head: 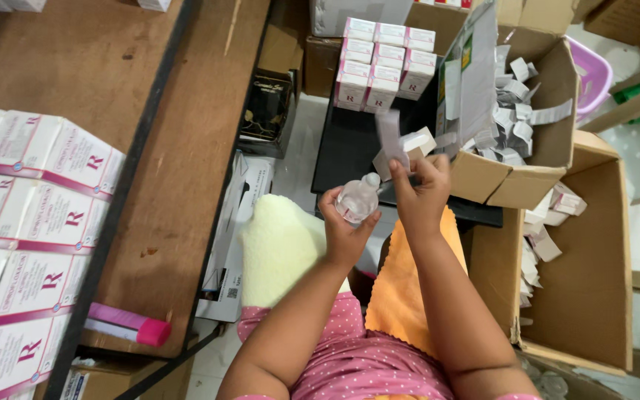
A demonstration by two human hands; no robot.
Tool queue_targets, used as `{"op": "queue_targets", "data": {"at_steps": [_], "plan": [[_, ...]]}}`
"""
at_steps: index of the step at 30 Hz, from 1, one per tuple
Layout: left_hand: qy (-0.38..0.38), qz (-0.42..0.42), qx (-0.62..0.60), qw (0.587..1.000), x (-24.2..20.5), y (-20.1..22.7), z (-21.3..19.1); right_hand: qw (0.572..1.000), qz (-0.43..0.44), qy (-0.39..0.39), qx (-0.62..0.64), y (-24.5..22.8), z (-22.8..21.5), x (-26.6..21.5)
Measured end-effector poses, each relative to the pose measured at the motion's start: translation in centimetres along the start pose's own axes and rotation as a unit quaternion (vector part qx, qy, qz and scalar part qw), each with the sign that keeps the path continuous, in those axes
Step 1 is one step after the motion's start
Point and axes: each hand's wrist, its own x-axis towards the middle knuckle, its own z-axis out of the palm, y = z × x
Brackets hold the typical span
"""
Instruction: The person repeatedly picks small clear plastic bottles from a cardboard box, places each bottle into a small white and pink box, closes the box, and sets it aside. The process is repeated for multiple bottles throughout the clip.
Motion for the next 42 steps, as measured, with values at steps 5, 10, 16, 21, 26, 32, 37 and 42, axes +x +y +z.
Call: {"op": "queue_targets", "data": {"at_steps": [5, 10, 16, 21, 26, 32, 37, 42], "plan": [[-0.035, 0.100, 0.088, 0.990, -0.5, 1.0, -0.1, 0.984, -0.067, -0.107, 0.123, -1.4, -0.7, 0.7], [-0.061, 0.099, 0.151, 0.982, -0.1, 2.4, -0.2, 0.967, -0.008, -0.251, 0.039, -1.4, -2.4, 1.2], [-0.083, 0.001, -0.030, 0.996, 0.2, 1.8, 0.2, 0.943, -0.012, -0.331, -0.009, 0.2, -3.5, 1.7], [-0.020, 0.018, 0.063, 0.998, 0.1, 0.7, 0.1, 0.935, -0.033, -0.343, 0.087, 2.0, -2.8, 0.7], [0.053, 0.080, 0.255, 0.962, 0.7, 0.8, -0.3, 0.902, 0.146, -0.244, 0.324, 3.3, -0.4, -2.9], [0.009, 0.176, 0.268, 0.947, 1.2, 1.5, -0.6, 0.868, 0.218, -0.193, 0.402, 3.1, 0.3, -7.1], [-0.043, 0.175, 0.300, 0.937, 0.4, 1.6, -0.5, 0.849, 0.243, -0.181, 0.434, 2.9, 0.0, -7.6], [-0.069, 0.214, 0.361, 0.905, 0.0, 1.4, 0.2, 0.843, 0.243, -0.188, 0.442, 3.3, 0.0, -7.3]]}}
